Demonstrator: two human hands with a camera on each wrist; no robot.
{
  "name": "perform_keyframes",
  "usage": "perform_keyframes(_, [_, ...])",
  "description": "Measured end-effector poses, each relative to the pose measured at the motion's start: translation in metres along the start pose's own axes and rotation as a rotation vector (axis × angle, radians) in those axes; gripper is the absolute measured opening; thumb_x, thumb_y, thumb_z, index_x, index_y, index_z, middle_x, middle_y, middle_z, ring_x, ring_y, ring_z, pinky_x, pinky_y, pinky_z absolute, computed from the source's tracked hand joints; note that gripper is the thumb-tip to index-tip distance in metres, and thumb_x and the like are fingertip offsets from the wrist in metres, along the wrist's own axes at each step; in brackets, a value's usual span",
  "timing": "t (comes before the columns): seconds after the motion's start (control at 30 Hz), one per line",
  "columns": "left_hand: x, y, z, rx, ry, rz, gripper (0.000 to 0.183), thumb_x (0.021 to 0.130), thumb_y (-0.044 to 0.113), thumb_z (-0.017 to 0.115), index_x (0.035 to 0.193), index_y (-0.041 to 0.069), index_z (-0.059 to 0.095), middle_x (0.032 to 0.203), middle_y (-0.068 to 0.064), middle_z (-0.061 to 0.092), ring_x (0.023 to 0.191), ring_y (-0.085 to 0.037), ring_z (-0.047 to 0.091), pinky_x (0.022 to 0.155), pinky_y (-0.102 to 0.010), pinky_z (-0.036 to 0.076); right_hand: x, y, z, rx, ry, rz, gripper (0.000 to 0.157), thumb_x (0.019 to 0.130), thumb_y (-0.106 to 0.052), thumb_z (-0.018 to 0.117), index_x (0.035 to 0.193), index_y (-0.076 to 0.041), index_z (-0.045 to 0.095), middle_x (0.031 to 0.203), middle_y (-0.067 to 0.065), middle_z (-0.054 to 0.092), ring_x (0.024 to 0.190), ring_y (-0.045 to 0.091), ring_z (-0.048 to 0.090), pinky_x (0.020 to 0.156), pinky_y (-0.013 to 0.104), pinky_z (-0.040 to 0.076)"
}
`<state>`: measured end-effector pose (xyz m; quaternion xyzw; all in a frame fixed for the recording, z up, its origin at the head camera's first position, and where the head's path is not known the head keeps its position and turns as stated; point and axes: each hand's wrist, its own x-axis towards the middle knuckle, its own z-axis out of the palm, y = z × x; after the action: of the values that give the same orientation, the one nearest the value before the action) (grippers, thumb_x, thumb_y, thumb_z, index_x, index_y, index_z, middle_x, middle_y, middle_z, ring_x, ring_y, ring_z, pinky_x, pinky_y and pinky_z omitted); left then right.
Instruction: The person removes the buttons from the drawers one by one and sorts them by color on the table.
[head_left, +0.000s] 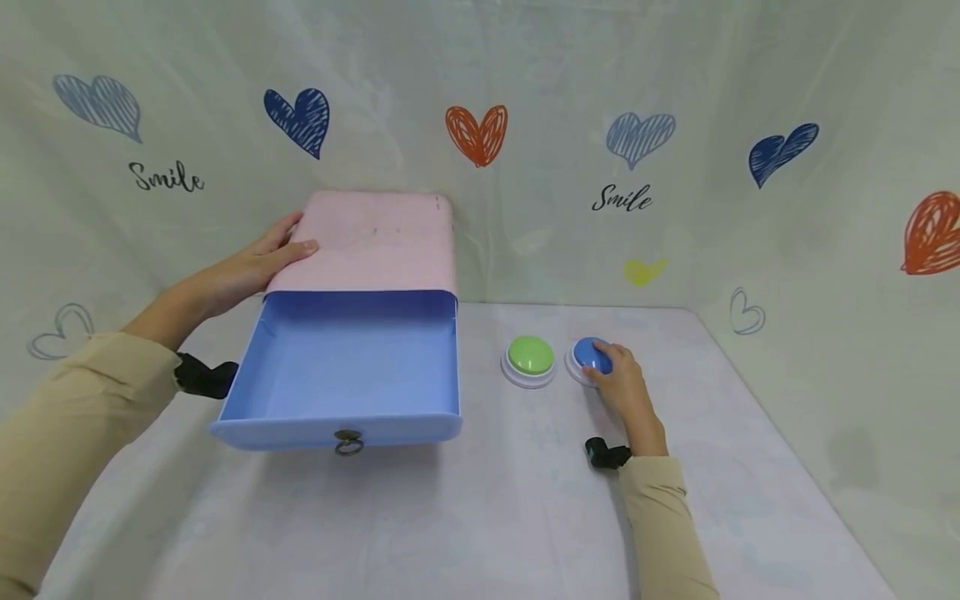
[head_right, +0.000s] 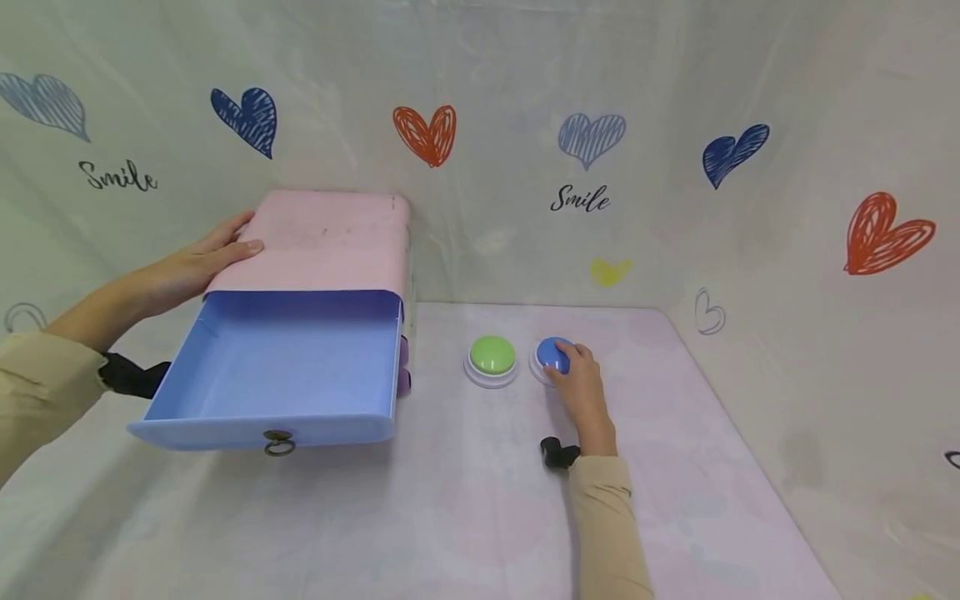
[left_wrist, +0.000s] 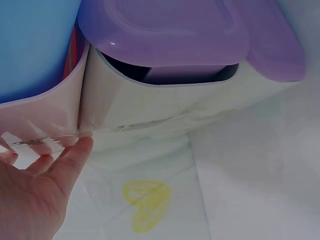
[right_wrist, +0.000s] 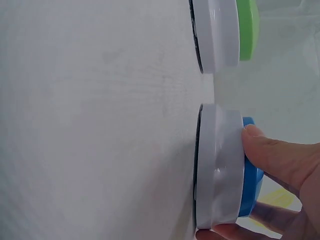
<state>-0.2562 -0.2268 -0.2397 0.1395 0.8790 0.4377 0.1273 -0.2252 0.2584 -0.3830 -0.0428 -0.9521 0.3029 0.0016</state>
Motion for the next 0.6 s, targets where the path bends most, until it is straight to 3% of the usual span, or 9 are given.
perform_keyframes(0.6, [-0.0019, 0.0014, -0.0005, -0.002, 0.004, 0.009, 0.077, 0.095, 0.051, 0.034, 0.146, 0.031, -0.021, 0.155, -0.004, -0.022, 0.141, -0.041, -0.009, 0.1, -0.074, 0.01, -0.0049, 0.0008, -0.0049, -0.01, -0.087, -0.032, 0.058, 0.097, -0.019, 0.047, 0.147, -0.003, 0.022, 0.149, 0.033, 0.01, 0.135, 0.054, 0.012, 0.107, 0.065, 0.018])
